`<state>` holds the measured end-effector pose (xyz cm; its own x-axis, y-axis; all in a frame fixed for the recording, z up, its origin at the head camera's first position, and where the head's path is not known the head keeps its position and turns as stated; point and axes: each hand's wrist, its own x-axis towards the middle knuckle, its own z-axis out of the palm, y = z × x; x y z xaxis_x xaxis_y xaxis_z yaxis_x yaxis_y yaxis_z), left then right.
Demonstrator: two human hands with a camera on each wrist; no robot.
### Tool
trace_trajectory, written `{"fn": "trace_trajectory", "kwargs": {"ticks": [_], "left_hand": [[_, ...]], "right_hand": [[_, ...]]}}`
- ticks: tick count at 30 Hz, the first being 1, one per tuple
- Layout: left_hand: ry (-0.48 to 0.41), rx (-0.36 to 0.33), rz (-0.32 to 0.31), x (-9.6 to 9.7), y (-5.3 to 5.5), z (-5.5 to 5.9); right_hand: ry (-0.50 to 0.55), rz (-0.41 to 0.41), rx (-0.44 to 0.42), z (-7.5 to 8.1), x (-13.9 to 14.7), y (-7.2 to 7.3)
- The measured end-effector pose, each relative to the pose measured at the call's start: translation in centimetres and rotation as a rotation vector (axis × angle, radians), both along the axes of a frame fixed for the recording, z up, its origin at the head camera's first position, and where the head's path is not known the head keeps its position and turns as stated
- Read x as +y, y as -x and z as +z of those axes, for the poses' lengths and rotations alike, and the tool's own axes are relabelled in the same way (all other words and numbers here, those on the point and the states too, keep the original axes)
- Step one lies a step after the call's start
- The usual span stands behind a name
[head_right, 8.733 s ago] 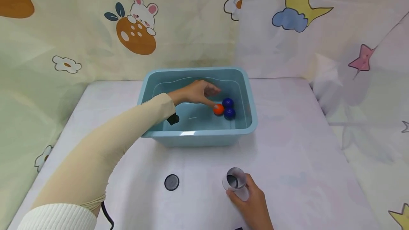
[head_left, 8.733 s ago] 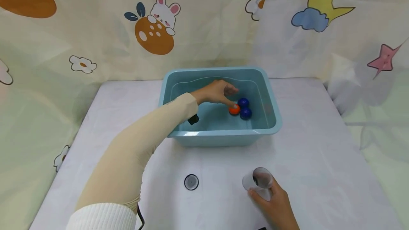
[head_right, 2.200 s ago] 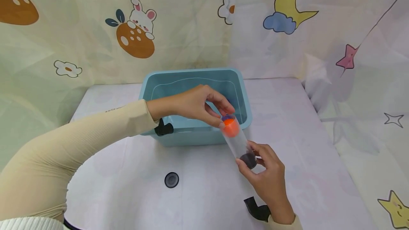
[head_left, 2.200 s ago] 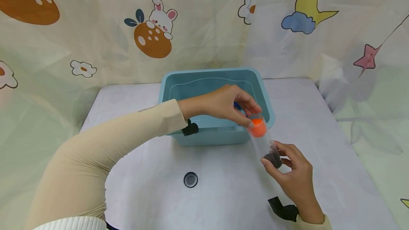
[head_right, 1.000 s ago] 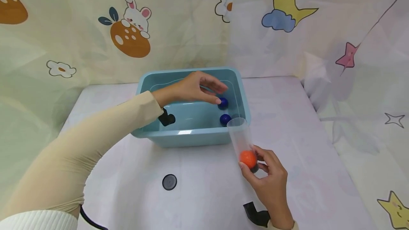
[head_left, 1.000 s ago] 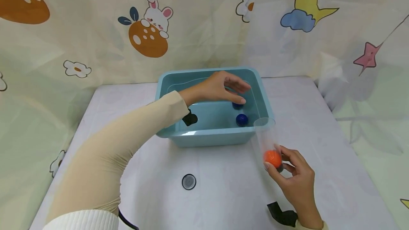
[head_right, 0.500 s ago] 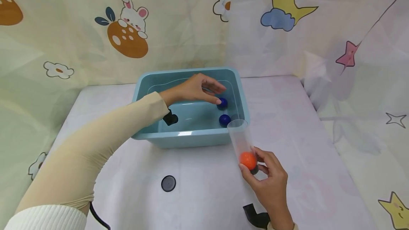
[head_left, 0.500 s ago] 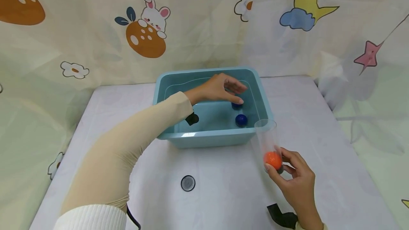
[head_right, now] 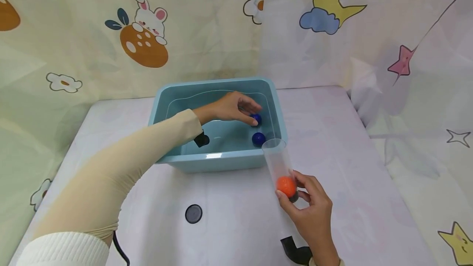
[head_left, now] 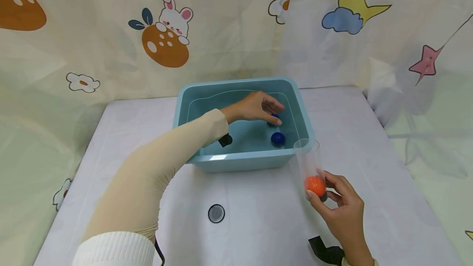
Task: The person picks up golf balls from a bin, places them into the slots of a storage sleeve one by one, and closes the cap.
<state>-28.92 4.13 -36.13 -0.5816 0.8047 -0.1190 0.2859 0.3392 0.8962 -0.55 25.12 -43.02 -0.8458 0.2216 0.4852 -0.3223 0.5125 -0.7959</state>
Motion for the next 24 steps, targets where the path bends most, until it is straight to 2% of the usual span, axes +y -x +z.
{"fn": "trace_trajectory", "kwargs": {"ticks": [7,16,24], "left_hand": [[0.007,0.007,-0.029,0.9,0.5,-1.4],[0.094,0.008,-0.081,1.0,1.2,-3.1],[0.109,-0.019,-0.107,1.4,1.3,-3.7]], "right_hand": [[0.008,-0.003,-0.008,0.0,0.1,0.1],[0.019,-0.007,-0.004,-0.4,0.3,0.0],[0.019,-0.014,-0.010,-0.7,0.6,0.0]]}}
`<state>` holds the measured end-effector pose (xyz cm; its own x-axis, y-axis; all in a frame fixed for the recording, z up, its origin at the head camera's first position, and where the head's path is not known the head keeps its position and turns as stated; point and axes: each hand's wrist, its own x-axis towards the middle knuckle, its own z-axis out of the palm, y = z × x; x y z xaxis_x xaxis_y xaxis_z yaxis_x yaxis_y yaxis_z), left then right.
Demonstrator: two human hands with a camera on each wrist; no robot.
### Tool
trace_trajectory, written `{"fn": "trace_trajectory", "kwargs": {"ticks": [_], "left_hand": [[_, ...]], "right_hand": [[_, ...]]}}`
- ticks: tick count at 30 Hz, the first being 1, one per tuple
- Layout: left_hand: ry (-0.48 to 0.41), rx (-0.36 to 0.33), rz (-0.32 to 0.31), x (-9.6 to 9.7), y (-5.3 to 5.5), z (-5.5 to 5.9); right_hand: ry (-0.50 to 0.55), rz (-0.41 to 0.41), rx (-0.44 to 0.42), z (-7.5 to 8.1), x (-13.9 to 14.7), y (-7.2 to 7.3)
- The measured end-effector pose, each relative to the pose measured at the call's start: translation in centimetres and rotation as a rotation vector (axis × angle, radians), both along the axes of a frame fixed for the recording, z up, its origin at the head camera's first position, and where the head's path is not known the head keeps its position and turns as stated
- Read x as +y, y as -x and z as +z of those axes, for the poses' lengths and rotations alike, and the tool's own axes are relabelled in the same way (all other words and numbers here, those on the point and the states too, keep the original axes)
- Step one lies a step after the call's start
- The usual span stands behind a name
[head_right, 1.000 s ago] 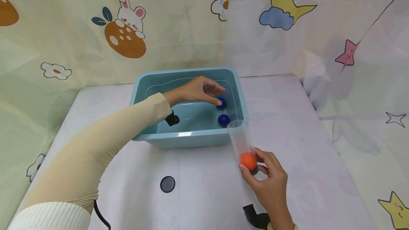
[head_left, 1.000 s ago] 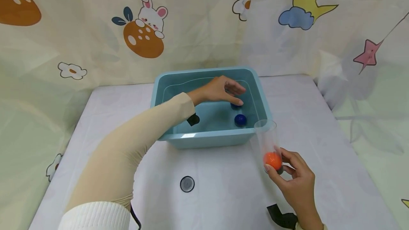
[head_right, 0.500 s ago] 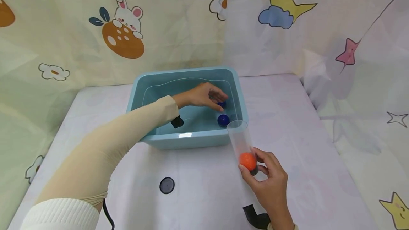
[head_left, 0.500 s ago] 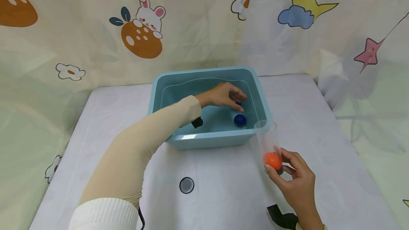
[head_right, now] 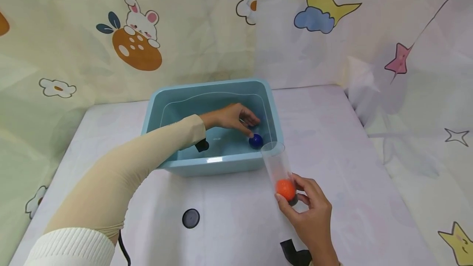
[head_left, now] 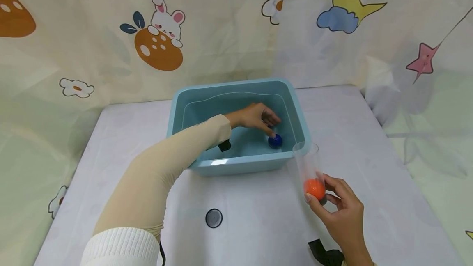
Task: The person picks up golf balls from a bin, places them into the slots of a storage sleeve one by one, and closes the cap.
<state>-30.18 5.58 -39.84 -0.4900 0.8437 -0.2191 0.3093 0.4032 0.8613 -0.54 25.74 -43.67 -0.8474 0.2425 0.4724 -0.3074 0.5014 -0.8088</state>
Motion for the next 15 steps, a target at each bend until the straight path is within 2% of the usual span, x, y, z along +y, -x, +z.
{"fn": "trace_trajectory", "kwargs": {"ticks": [8,15], "left_hand": [[0.080,0.017,-0.023,0.8,0.0,-1.2],[0.137,0.029,-0.024,1.2,-0.2,-1.9]], "right_hand": [[-0.013,-0.017,-0.019,-0.1,0.1,0.0],[0.030,0.018,0.012,-0.6,0.3,0.0]]}}
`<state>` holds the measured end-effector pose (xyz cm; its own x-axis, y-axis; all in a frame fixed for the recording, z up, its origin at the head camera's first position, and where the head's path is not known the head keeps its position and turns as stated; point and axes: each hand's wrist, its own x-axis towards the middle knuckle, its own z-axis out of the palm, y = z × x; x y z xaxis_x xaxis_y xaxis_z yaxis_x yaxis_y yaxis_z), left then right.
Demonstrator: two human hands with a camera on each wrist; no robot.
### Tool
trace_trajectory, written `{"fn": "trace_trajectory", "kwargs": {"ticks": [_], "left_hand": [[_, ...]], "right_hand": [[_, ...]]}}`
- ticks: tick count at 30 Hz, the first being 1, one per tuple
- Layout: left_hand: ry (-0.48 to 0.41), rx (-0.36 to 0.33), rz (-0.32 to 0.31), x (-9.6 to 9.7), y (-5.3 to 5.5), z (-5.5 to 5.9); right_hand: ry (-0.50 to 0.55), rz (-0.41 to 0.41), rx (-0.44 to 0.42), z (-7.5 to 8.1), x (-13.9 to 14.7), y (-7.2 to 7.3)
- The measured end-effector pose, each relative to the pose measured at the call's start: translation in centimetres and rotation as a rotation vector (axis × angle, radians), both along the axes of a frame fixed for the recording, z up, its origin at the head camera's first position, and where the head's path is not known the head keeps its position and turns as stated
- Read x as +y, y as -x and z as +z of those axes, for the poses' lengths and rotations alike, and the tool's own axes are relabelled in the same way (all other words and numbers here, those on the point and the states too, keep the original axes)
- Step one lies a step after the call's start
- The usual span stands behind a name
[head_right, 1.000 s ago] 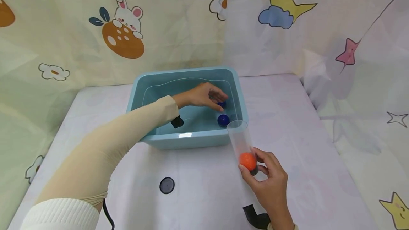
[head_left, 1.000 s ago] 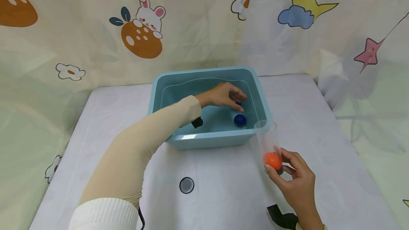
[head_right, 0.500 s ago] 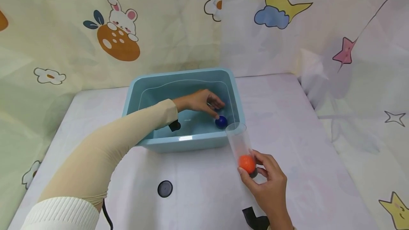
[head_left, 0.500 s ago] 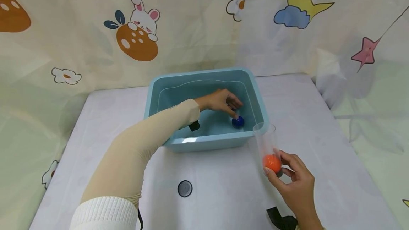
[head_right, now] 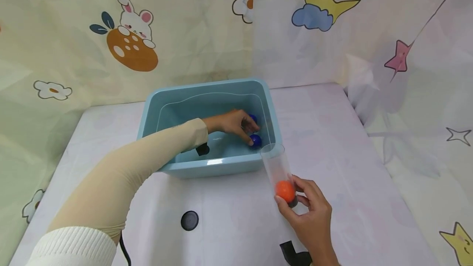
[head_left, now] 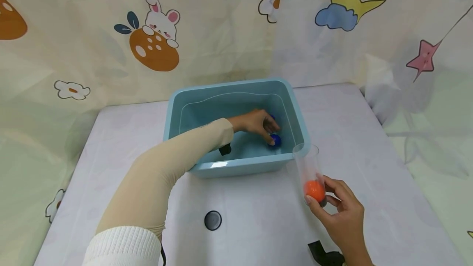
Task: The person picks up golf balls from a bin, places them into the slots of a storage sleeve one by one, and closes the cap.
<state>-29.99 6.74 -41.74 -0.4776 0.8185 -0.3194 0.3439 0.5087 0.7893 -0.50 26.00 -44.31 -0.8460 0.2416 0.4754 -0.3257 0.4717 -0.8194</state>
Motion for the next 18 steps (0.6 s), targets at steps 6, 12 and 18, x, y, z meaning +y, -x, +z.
{"fn": "trace_trajectory", "kwargs": {"ticks": [6,12,18], "left_hand": [[0.075,0.033,-0.006,0.0,-0.4,-0.1],[0.091,0.053,-0.001,0.3,-0.5,-0.7],[0.075,0.093,-0.004,0.7,-0.4,-1.3]], "right_hand": [[0.019,0.027,0.023,-0.5,0.1,0.0],[0.027,0.054,0.050,-0.7,0.1,0.0],[0.003,0.044,0.040,-0.6,0.1,-0.1]]}}
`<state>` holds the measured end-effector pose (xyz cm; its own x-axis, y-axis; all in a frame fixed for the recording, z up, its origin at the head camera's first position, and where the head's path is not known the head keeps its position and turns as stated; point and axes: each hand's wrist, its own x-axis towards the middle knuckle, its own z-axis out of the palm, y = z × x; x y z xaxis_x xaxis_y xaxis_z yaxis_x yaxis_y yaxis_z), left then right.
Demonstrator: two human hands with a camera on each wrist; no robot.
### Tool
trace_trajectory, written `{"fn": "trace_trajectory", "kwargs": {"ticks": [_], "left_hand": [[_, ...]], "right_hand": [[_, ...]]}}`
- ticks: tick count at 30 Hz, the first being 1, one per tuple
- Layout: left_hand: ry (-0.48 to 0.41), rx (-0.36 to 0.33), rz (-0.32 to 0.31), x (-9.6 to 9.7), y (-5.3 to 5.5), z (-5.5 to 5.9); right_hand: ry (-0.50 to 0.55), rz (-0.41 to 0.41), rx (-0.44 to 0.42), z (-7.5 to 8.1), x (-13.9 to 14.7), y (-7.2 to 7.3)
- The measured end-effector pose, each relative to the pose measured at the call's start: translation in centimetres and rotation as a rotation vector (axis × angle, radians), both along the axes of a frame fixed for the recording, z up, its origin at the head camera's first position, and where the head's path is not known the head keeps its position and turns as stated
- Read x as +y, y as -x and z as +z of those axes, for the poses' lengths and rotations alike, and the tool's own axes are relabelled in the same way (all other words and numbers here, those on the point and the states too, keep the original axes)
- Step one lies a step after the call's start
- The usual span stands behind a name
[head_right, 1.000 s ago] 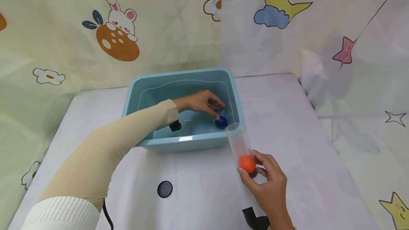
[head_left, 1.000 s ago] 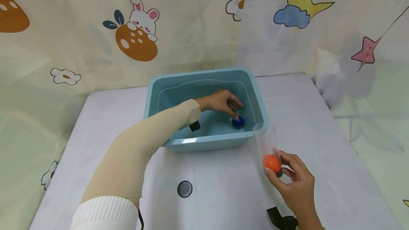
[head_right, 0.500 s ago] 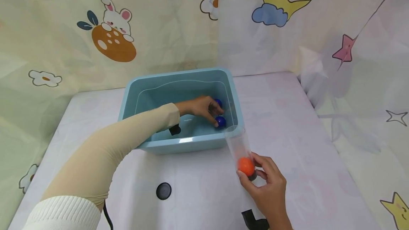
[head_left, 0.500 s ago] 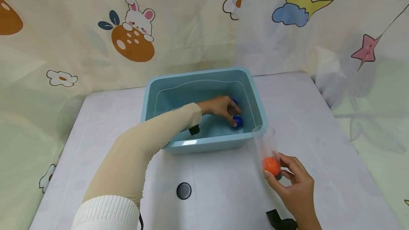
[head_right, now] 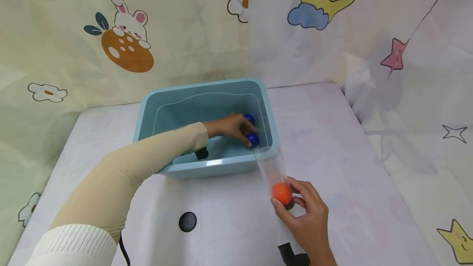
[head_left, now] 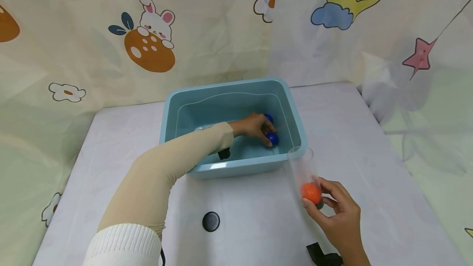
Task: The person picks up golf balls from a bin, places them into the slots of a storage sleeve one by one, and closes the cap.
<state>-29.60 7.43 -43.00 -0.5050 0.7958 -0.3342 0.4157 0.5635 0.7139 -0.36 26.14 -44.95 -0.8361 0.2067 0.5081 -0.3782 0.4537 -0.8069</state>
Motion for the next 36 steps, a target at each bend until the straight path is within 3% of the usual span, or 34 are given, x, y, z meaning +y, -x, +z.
{"fn": "trace_trajectory", "kwargs": {"ticks": [7,15,25,36], "left_hand": [[-0.013,0.030,-0.009,-0.2,0.0,0.1],[0.014,0.063,-0.032,-0.5,-0.3,1.5],[0.007,0.089,-0.050,-0.9,0.0,2.4],[-0.059,0.136,-0.058,-1.8,0.0,3.8]], "right_hand": [[-0.009,0.007,0.008,0.0,0.0,0.1],[-0.012,0.013,0.016,0.2,-0.2,0.0],[-0.003,0.017,0.034,0.1,-0.2,0.0],[-0.025,-0.003,0.021,0.4,-0.2,-0.2]]}}
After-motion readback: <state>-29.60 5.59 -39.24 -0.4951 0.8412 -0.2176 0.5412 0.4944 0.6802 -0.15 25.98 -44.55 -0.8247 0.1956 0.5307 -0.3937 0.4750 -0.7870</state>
